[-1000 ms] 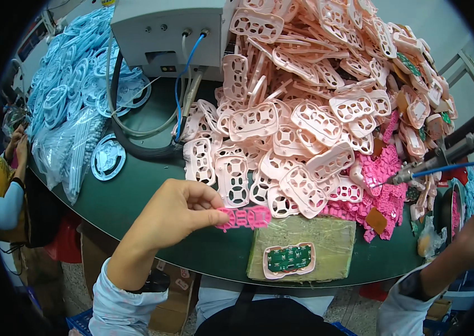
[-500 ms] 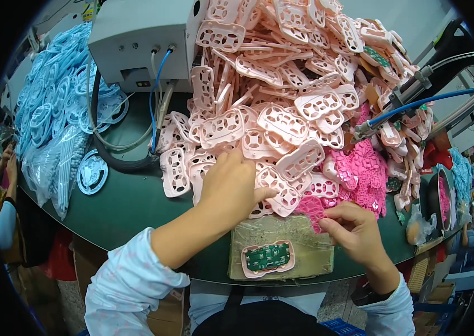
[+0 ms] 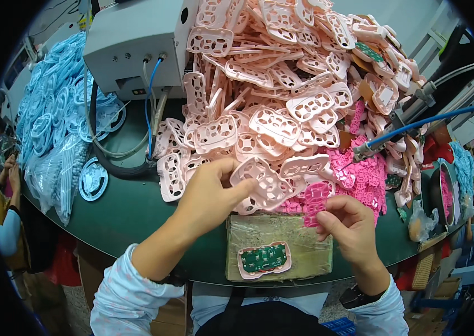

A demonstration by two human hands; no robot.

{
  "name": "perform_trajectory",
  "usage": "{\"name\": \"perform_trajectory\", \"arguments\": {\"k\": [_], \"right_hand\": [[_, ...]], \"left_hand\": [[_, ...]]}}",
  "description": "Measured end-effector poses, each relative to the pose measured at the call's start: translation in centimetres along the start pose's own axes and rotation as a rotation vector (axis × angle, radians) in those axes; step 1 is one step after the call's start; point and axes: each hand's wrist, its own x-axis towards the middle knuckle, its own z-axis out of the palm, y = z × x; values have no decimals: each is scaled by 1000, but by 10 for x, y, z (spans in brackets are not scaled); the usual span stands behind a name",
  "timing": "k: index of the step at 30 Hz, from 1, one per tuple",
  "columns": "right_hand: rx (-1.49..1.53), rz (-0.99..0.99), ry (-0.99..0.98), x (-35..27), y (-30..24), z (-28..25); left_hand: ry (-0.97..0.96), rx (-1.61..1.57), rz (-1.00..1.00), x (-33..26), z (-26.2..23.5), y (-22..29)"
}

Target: The person assembles small electronic devices by inserting green circuit boards into pink plastic housings. They place the assembled units into a handheld tool to secure the components, then set the finished items aside. The process is repeated multiple times with a steady rhythm.

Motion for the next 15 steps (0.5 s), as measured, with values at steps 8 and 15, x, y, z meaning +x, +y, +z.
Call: {"name": "perform_trajectory", "arguments": {"k": [8, 15], "right_hand": [[14, -25, 7, -12, -18, 18], [-383, -121, -69, -10, -31, 7]], "left_hand": [[-89, -673, -183, -42, 36, -2], [-224, -683, -203, -54, 43, -12]]}}
